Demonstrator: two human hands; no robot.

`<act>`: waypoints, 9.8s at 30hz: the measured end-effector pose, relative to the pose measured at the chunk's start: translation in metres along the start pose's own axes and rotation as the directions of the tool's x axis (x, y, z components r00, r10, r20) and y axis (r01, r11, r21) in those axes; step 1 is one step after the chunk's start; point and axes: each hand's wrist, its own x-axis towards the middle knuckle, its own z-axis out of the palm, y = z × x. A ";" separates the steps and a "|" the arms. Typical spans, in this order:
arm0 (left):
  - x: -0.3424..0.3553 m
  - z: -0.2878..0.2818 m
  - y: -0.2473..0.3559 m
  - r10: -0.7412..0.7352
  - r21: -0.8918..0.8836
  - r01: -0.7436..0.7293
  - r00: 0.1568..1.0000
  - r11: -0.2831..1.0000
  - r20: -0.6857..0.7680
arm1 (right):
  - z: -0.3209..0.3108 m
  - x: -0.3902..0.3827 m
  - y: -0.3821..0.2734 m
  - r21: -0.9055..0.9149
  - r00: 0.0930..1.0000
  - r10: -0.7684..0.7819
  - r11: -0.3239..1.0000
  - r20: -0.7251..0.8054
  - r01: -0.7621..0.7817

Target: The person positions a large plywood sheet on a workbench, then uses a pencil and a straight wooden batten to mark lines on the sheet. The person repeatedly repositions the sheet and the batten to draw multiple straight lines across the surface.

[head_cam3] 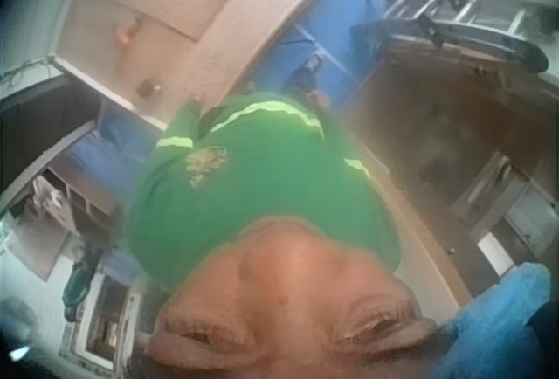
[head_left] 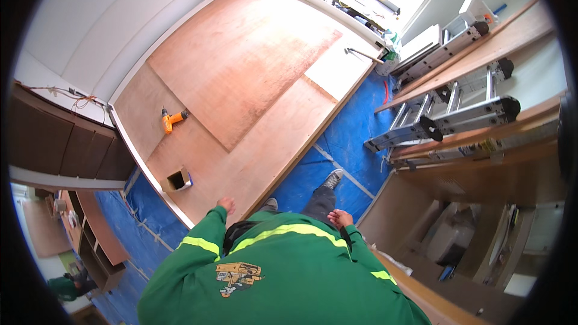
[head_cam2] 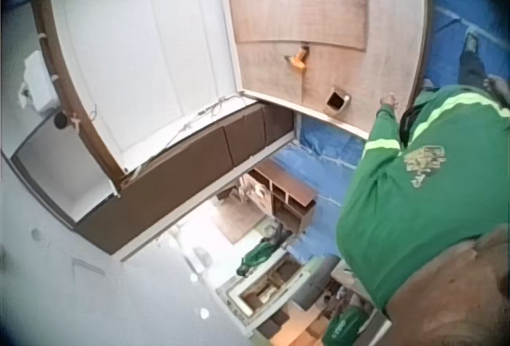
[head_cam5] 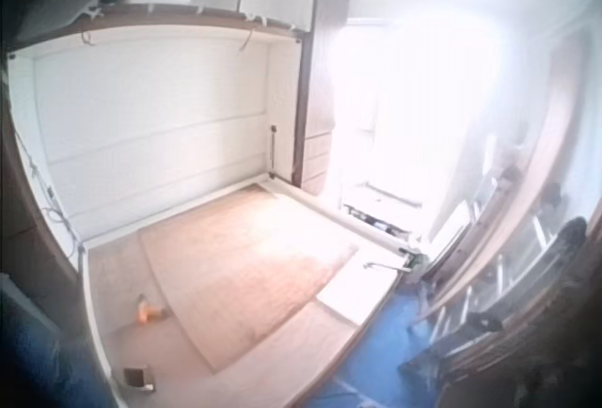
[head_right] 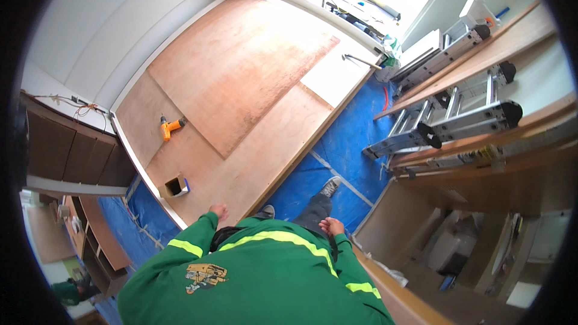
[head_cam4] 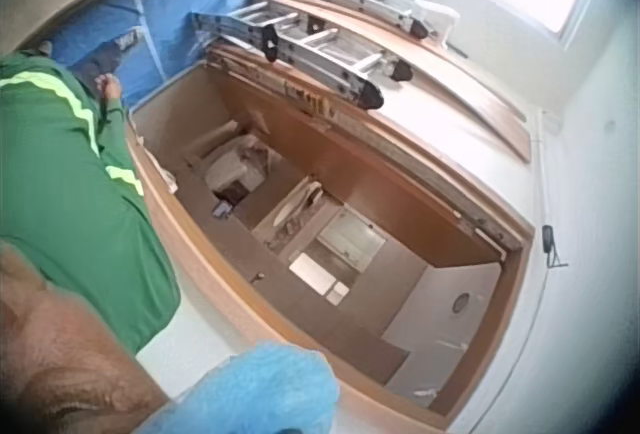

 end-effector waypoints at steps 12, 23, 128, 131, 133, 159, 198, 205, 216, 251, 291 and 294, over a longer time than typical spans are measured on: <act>-0.161 0.185 -0.007 0.250 0.158 -0.315 0.909 0.936 0.334 | -0.146 0.086 -0.271 -0.389 0.989 -0.110 0.910 0.103 0.142; -0.091 0.249 0.055 0.041 -0.349 -0.073 0.994 0.934 -0.098 | -0.170 0.185 -0.345 -0.603 0.703 -0.022 -0.534 0.711 0.593; -0.116 0.410 1.001 0.578 -0.328 -0.900 0.435 0.286 -0.691 | 0.194 0.579 -0.984 -0.827 0.779 -0.284 -0.270 0.558 0.494; -0.120 0.414 0.999 0.559 -0.358 -0.882 0.471 0.307 -0.682 | 0.207 0.573 -0.993 -0.831 0.825 -0.164 -0.254 0.541 0.494; -0.116 0.411 0.997 0.576 -0.396 -0.865 0.500 0.307 -0.647 | 0.206 0.576 -0.994 -0.847 0.852 -0.112 -0.235 0.511 0.477; -0.102 0.401 1.001 0.502 -0.381 -0.838 0.541 0.391 -0.675 | 0.056 0.373 -1.035 -0.807 0.771 -0.637 0.459 -0.008 0.371; -0.062 0.483 0.911 0.384 -0.574 -0.747 0.665 0.334 -0.641 | 0.250 0.522 -1.230 -0.438 0.879 -0.421 0.763 0.222 0.476; 0.009 0.551 0.859 0.304 -0.673 -0.693 0.719 0.257 -0.624 | 0.381 0.331 -1.122 -0.029 0.812 0.008 1.000 0.584 0.011; 0.089 0.622 0.787 0.162 -0.756 -0.641 0.767 0.132 -0.621 | 0.456 0.344 -1.089 -0.123 0.851 -0.203 0.947 0.484 0.295; 0.273 0.706 0.507 -0.547 -0.902 -0.248 0.837 -0.353 -0.016 | 0.299 0.620 -1.075 -0.272 0.977 -0.171 0.953 -0.127 0.131; 0.345 0.659 0.573 -0.448 -0.985 -0.120 0.879 0.126 -0.165 | 0.381 0.690 -1.014 -0.819 0.928 -0.368 0.551 -0.068 0.159; 0.344 0.661 0.582 -0.440 -0.970 -0.111 0.876 0.217 -0.199 | 0.376 0.698 -1.022 -0.817 0.957 -0.284 0.566 -0.063 0.114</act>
